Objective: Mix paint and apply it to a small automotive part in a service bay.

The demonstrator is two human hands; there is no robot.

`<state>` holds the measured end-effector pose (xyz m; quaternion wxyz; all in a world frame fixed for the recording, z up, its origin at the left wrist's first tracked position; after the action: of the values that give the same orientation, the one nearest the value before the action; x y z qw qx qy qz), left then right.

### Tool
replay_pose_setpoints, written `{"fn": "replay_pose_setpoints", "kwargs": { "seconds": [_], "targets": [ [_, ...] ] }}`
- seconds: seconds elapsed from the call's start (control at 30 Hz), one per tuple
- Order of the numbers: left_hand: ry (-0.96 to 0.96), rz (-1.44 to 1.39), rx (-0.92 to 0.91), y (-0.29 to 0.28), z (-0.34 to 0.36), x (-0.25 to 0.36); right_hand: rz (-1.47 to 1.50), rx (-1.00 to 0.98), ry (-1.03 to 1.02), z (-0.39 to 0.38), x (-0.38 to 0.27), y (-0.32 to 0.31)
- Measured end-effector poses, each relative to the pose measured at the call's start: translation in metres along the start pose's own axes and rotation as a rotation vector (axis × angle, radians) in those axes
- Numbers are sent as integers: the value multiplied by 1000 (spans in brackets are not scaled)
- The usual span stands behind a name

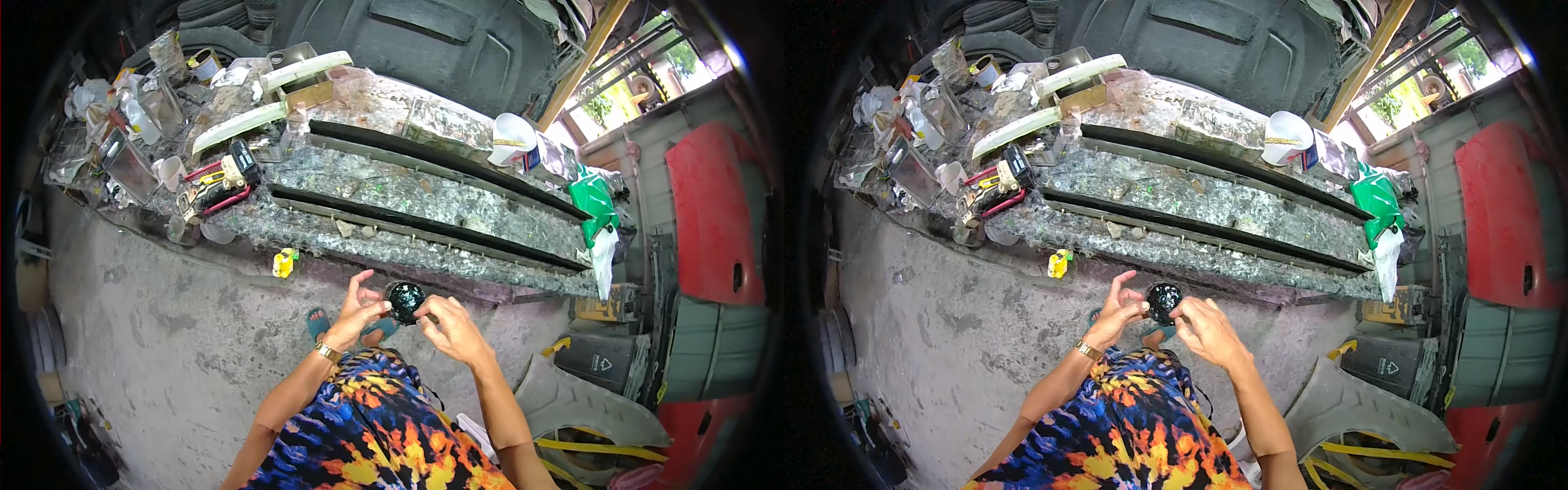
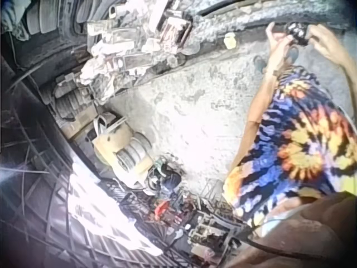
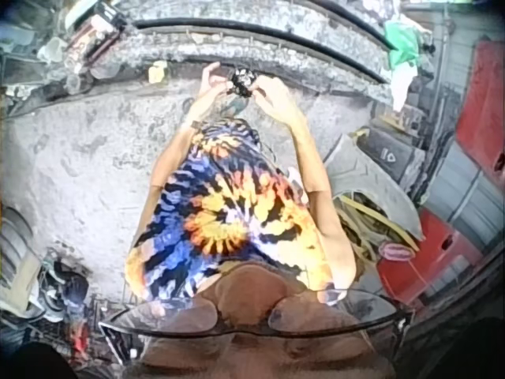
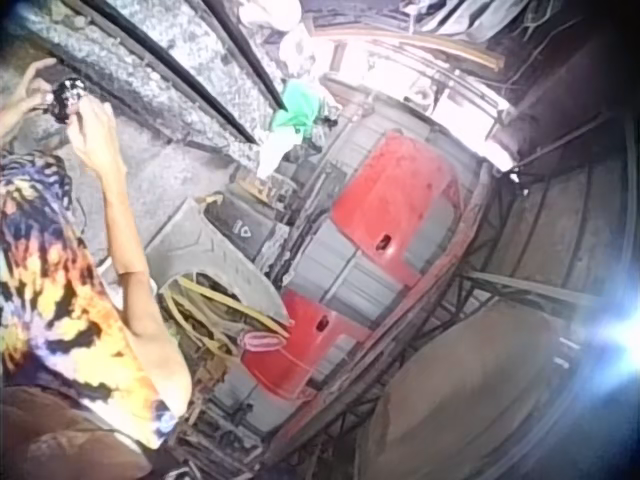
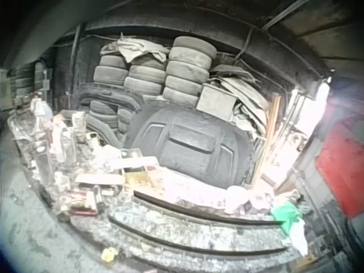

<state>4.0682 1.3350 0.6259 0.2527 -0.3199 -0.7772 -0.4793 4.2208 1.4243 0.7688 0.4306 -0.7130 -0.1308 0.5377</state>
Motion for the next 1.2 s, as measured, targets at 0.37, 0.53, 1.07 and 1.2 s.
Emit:
{"fn": "replay_pose_setpoints", "kwargs": {
  "seconds": [0.37,0.53,1.07,1.2],
  "targets": [
    [51,9,80,4,-1,-4,9,249,196,-18,-11,4],
    [109,30,54,10,2,-3,89,427,288,-9,-6,27],
    [125,58,59,1,7,-2,175,309,258,1,-2,25],
    [130,73,68,-2,5,-3,62,314,325,-12,14,14]
  ]
}}
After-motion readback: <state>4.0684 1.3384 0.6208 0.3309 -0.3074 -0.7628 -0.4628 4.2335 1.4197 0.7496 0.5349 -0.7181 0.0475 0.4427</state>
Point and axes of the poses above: each hand's wrist, its own z-axis towards the middle knuckle, its own y-axis out of the palm, x = y × z, the point moved 4 cm from there along z, towards the middle knuckle, and after that the axes turned 4 degrees about -x, right-handed, at the moved point
